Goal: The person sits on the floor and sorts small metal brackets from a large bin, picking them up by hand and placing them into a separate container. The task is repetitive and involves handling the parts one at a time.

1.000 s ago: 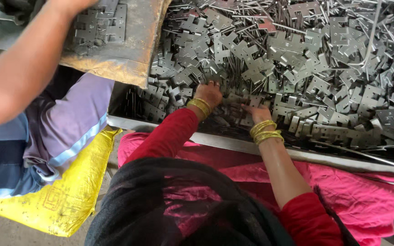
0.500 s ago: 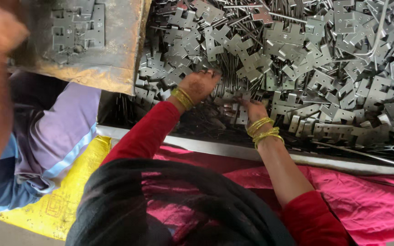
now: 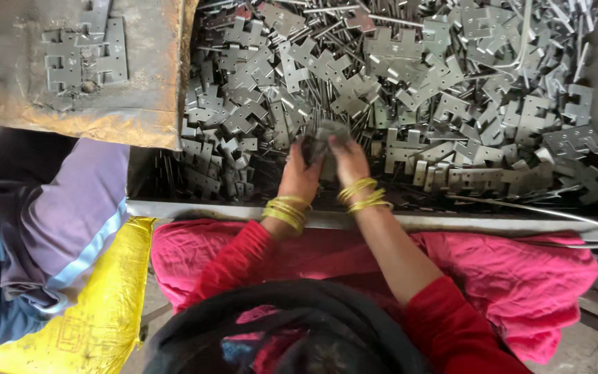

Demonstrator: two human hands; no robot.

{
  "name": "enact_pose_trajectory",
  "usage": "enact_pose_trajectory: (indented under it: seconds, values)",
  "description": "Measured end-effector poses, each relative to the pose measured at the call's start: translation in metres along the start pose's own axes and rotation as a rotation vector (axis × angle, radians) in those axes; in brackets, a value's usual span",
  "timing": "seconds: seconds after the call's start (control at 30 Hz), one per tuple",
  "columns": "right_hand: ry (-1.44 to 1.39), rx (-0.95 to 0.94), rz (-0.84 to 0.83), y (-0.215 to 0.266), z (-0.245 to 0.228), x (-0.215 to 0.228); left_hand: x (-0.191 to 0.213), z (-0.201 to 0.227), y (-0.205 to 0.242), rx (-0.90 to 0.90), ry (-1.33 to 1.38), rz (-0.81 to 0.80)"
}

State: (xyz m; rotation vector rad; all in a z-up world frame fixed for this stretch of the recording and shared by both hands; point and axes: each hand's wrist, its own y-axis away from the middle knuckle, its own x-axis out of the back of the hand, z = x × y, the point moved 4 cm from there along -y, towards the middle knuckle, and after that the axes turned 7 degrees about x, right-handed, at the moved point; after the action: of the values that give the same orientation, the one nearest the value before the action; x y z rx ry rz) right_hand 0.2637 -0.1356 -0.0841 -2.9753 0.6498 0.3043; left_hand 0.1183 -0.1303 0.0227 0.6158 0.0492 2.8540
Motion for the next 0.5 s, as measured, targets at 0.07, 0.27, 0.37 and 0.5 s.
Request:
enact_pose_trajectory:
  seconds: [0.07, 0.27, 0.37, 0.5]
  values:
    - [0.432, 0.111, -0.072, 0.002, -0.024, -0.003, -0.015, -0.030, -0.002, 0.176, 0.298, -0.053]
    - [1.810, 0.261, -0.095, -0.008, -0.108, 0.077, -0.026, -0.093, -0.014, 0.221, 0.456, 0.057]
    - [1.907, 0.197, -0.327, -0.017, -0.115, 0.085, -0.031, -0.094, -0.017, 0.178, 0.608, 0.050]
    - [1.760, 0.271, -0.419, -0.014, -0.102, 0.062, -0.022, -0.080, -0.015, 0.203, 0.641, 0.164]
